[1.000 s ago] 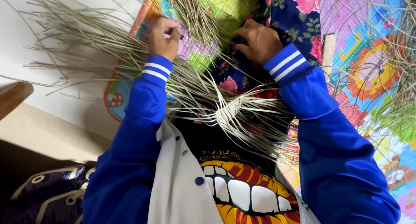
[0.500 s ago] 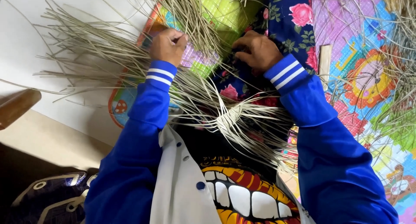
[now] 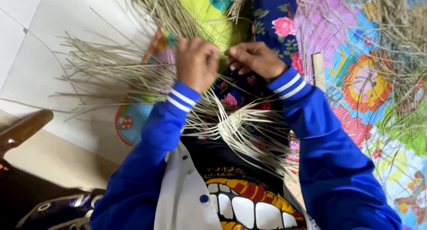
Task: Weaving straw fibers together by hand to create a circular craft item.
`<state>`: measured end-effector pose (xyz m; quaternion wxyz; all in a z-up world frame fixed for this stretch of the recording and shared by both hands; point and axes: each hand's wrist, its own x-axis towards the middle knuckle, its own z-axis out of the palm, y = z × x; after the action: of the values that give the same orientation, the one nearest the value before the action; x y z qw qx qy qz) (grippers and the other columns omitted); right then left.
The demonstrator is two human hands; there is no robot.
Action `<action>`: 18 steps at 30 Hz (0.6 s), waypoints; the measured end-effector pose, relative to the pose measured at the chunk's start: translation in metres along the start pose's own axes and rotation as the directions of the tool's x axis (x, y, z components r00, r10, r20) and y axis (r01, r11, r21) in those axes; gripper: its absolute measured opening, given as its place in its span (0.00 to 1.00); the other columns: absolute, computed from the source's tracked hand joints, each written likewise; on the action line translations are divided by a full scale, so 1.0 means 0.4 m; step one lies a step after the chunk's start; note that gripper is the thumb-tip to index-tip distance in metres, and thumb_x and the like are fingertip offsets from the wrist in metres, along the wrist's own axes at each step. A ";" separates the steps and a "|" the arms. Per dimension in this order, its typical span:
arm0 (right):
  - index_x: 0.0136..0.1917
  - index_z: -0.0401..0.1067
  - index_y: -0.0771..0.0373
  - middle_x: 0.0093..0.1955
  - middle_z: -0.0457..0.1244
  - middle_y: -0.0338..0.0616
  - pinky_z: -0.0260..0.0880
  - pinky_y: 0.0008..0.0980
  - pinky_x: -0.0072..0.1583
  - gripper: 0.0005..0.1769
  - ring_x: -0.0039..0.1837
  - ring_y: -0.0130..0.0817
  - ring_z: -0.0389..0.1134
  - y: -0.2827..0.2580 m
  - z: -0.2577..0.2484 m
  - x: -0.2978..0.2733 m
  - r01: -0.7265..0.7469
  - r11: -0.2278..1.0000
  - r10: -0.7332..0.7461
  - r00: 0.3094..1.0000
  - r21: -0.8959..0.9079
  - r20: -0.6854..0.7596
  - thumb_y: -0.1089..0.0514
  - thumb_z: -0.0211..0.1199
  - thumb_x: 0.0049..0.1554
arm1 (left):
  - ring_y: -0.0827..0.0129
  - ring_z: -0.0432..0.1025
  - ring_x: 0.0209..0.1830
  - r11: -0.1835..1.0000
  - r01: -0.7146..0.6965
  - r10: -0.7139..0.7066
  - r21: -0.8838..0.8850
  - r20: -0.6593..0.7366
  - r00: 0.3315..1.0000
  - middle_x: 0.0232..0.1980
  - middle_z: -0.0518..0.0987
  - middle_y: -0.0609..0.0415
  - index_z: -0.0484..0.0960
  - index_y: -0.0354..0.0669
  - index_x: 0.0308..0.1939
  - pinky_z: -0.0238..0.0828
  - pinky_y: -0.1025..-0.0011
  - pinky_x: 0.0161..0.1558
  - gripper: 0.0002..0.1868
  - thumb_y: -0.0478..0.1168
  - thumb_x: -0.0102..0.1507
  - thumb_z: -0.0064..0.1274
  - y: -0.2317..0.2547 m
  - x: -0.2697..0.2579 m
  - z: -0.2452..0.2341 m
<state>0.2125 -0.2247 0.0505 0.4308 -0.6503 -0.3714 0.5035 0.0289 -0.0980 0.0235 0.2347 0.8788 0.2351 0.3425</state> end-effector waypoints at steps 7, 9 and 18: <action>0.51 0.75 0.68 0.42 0.66 0.47 0.75 0.38 0.49 0.12 0.46 0.36 0.71 -0.167 -0.022 -0.163 0.044 0.941 0.006 0.989 0.335 -0.148 0.59 0.54 0.67 | 0.53 0.65 0.45 0.883 -0.432 0.438 -0.183 -0.008 0.899 0.39 0.66 0.58 0.77 0.53 0.37 0.60 0.57 0.44 0.03 0.42 0.61 0.56 0.335 -0.006 -0.025; 0.50 0.73 0.68 0.38 0.66 0.49 0.75 0.37 0.45 0.13 0.42 0.40 0.72 -0.142 -0.073 -0.253 0.081 0.961 -0.028 0.980 0.265 -0.199 0.58 0.51 0.69 | 0.52 0.66 0.49 0.873 -0.450 0.440 -0.190 -0.094 0.893 0.47 0.69 0.55 0.78 0.52 0.45 0.61 0.56 0.49 0.05 0.41 0.65 0.51 0.361 0.021 -0.040; 0.53 0.73 0.80 0.50 0.64 0.83 0.73 0.71 0.59 0.17 0.55 0.73 0.73 -0.062 -0.236 -0.785 0.568 0.613 -0.430 0.823 0.549 -0.371 0.60 0.57 0.61 | 0.61 0.69 0.45 0.761 -0.610 0.580 -0.220 -0.191 0.792 0.37 0.71 0.59 0.79 0.51 0.44 0.57 0.49 0.66 0.09 0.44 0.70 0.44 0.410 0.056 0.001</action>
<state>0.2351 -0.5215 0.1901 0.7837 -0.3815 -0.2987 0.3887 0.0854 -0.2130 0.1284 0.2180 0.8469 -0.0926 0.4762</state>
